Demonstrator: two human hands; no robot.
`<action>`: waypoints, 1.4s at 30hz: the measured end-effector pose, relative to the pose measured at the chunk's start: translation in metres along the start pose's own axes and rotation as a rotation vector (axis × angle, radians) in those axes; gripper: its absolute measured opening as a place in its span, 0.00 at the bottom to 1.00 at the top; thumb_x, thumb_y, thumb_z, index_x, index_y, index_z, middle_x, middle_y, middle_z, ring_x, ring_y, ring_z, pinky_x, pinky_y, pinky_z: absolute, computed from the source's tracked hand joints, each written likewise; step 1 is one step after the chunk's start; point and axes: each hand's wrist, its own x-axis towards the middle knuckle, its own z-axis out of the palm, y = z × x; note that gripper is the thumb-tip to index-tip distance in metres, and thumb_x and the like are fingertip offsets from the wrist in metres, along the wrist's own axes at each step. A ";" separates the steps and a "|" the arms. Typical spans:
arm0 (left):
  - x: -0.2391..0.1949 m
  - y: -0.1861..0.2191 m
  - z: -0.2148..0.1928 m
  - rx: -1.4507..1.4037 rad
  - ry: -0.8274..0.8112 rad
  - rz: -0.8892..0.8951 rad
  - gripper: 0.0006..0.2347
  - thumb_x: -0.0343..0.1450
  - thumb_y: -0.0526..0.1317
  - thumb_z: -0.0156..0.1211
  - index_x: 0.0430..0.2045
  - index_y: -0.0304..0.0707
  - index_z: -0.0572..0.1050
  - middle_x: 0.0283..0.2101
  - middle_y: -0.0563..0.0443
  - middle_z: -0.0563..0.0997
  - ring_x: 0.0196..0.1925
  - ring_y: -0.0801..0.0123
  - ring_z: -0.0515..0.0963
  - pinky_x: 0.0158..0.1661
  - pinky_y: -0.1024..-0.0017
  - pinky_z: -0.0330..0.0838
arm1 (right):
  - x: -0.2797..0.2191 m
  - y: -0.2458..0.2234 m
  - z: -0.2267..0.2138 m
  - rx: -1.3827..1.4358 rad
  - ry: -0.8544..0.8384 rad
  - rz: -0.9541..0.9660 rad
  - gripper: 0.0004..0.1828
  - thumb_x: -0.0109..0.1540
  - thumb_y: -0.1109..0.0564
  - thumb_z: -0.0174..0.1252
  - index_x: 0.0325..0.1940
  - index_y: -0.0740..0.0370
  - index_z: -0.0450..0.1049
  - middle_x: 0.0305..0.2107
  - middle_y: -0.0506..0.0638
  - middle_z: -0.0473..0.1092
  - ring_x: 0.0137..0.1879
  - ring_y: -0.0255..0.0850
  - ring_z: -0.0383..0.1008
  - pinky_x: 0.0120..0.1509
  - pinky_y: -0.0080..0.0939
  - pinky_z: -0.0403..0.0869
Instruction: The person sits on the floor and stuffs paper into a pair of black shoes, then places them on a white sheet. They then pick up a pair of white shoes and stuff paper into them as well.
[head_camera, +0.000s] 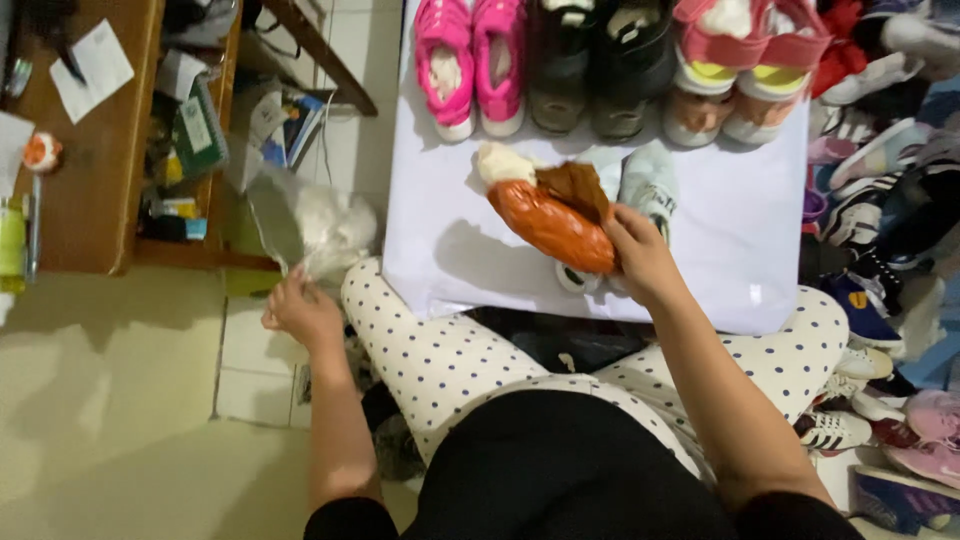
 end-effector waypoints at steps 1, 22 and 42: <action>-0.006 -0.019 0.015 0.015 -0.044 -0.128 0.11 0.66 0.27 0.56 0.40 0.37 0.75 0.33 0.48 0.75 0.39 0.53 0.71 0.46 0.56 0.58 | -0.003 0.017 -0.011 0.055 0.073 0.035 0.11 0.66 0.56 0.47 0.48 0.62 0.70 0.34 0.59 0.69 0.37 0.47 0.69 0.42 0.49 0.73; -0.053 -0.194 0.160 0.319 -0.888 -0.338 0.15 0.69 0.42 0.43 0.29 0.37 0.81 0.36 0.41 0.82 0.47 0.50 0.79 0.48 0.63 0.71 | -0.027 0.080 -0.053 0.263 0.137 0.058 0.13 0.63 0.61 0.48 0.50 0.65 0.70 0.35 0.62 0.72 0.39 0.50 0.74 0.43 0.52 0.74; -0.023 -0.187 0.171 -0.208 -0.635 -0.751 0.20 0.71 0.53 0.49 0.52 0.43 0.70 0.52 0.40 0.71 0.54 0.52 0.71 0.53 0.56 0.64 | -0.021 0.080 -0.046 0.321 -0.034 -0.053 0.14 0.61 0.63 0.47 0.50 0.68 0.69 0.33 0.61 0.73 0.35 0.49 0.75 0.40 0.50 0.74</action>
